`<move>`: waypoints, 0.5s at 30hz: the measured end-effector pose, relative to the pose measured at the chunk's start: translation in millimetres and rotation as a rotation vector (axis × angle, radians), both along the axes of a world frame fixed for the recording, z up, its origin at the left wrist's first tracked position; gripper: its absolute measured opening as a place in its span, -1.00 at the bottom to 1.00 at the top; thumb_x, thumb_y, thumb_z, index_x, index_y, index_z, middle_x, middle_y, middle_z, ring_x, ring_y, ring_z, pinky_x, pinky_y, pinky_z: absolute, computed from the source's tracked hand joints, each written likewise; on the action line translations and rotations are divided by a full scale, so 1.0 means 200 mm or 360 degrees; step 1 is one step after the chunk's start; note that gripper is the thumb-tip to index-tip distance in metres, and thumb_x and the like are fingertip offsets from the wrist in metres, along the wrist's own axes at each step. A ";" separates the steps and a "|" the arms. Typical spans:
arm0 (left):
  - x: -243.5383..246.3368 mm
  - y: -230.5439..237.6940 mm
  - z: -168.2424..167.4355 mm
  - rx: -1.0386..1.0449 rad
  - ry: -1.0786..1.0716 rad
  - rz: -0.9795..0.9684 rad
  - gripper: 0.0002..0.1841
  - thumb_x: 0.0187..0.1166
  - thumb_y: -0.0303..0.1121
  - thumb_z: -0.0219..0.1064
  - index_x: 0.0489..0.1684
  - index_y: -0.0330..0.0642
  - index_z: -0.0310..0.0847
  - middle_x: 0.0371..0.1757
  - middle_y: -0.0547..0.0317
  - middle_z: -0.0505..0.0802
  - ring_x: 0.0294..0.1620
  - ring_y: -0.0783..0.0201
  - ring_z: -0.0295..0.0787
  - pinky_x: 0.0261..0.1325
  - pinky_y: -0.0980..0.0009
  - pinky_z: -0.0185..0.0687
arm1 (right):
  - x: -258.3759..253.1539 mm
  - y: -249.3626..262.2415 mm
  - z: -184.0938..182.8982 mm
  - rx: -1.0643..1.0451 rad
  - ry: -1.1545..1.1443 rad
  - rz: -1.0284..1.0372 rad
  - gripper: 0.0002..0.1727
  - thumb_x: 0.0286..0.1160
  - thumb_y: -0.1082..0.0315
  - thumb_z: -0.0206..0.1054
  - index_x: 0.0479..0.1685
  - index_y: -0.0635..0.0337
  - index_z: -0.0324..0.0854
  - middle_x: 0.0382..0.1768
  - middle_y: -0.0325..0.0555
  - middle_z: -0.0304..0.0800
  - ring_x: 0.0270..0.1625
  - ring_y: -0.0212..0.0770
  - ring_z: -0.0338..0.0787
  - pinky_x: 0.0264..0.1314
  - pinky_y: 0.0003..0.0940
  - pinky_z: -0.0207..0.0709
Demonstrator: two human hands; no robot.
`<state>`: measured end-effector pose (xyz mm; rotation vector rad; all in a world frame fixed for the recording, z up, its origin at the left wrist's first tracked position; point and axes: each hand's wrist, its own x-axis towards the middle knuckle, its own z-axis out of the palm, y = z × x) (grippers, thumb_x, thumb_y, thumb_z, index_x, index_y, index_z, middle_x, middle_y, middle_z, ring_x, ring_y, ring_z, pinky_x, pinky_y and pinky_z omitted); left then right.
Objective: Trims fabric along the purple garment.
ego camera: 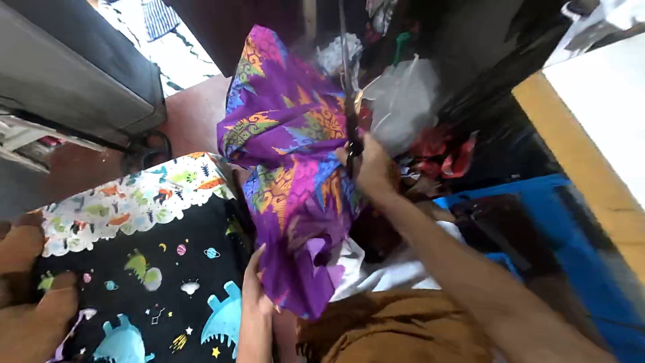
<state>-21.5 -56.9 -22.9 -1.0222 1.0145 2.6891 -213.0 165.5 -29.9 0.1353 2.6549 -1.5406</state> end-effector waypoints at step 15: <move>-0.05 0.45 0.03 -0.0467 -0.0244 0.0066 -0.72 0.83 -0.22 0.02 0.14 -0.18 0.57 -0.14 0.15 0.87 -0.09 0.31 0.87 -0.01 0.25 0.85 | 0.74 0.59 0.19 -0.0241 -0.0382 0.0314 -0.51 0.42 -0.26 0.39 -0.28 0.03 0.65 -0.56 -0.48 0.61 -0.58 -0.61 0.57 -0.55 -0.59 0.53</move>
